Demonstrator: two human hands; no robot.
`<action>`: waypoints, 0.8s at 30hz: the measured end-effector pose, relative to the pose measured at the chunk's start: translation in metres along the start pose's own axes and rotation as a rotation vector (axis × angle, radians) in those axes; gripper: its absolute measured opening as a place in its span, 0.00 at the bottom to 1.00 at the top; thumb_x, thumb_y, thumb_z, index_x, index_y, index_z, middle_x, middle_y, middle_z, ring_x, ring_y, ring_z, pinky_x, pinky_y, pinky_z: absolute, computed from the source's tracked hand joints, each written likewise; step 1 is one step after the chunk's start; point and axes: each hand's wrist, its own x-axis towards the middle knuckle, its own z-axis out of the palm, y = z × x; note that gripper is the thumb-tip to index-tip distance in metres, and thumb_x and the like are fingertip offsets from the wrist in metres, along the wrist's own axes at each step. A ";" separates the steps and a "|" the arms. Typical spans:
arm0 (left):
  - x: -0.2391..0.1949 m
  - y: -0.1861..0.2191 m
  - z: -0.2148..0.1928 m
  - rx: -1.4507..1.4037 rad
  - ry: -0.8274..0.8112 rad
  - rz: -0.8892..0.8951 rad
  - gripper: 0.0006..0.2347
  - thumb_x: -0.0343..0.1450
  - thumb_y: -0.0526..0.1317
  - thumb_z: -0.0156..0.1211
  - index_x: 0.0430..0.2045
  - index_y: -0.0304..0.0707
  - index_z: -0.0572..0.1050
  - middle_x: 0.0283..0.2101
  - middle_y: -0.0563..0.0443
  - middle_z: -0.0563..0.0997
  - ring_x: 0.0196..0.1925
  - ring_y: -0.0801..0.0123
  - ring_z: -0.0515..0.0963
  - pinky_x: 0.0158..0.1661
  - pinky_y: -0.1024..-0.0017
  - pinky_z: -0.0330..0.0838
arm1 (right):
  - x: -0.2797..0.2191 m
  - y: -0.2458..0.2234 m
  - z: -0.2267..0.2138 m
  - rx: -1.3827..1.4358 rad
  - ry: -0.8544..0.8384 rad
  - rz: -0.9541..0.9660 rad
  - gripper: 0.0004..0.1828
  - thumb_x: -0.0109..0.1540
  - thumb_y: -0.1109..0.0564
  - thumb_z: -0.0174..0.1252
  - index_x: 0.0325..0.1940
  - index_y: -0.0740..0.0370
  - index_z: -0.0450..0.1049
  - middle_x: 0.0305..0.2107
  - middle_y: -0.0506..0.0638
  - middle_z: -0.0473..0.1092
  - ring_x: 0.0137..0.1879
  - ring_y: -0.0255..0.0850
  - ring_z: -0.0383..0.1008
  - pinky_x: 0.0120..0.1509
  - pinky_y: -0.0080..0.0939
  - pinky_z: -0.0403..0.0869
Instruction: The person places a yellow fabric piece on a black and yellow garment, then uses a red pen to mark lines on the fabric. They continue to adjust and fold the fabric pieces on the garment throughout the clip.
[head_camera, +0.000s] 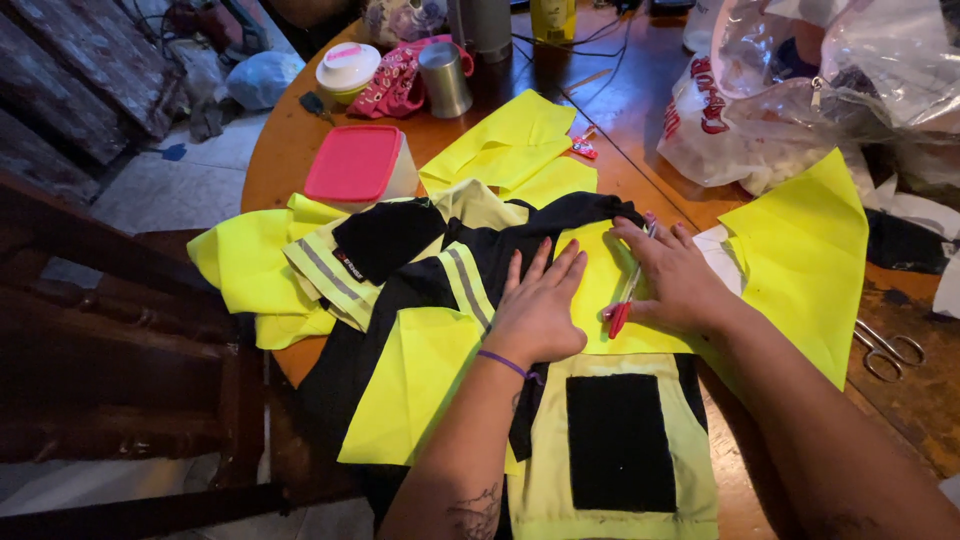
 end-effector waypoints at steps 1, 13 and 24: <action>0.002 -0.004 0.001 -0.007 -0.018 -0.014 0.46 0.59 0.48 0.59 0.80 0.45 0.53 0.85 0.52 0.46 0.87 0.50 0.37 0.78 0.40 0.23 | 0.002 0.003 0.001 0.002 -0.015 0.014 0.65 0.47 0.22 0.75 0.79 0.45 0.56 0.75 0.60 0.61 0.85 0.66 0.47 0.86 0.75 0.38; -0.001 -0.036 0.005 -0.331 0.348 -0.138 0.27 0.65 0.49 0.74 0.61 0.44 0.79 0.39 0.55 0.85 0.51 0.55 0.83 0.52 0.55 0.78 | -0.013 0.009 -0.006 0.129 0.200 0.061 0.41 0.49 0.42 0.80 0.60 0.60 0.74 0.60 0.61 0.76 0.66 0.66 0.74 0.69 0.66 0.72; -0.010 -0.010 -0.012 -0.468 0.309 -0.315 0.21 0.72 0.38 0.68 0.62 0.36 0.77 0.33 0.46 0.88 0.41 0.52 0.88 0.52 0.50 0.80 | -0.010 0.019 0.012 0.129 0.329 0.018 0.14 0.58 0.58 0.74 0.41 0.55 0.73 0.55 0.53 0.82 0.58 0.63 0.81 0.56 0.61 0.79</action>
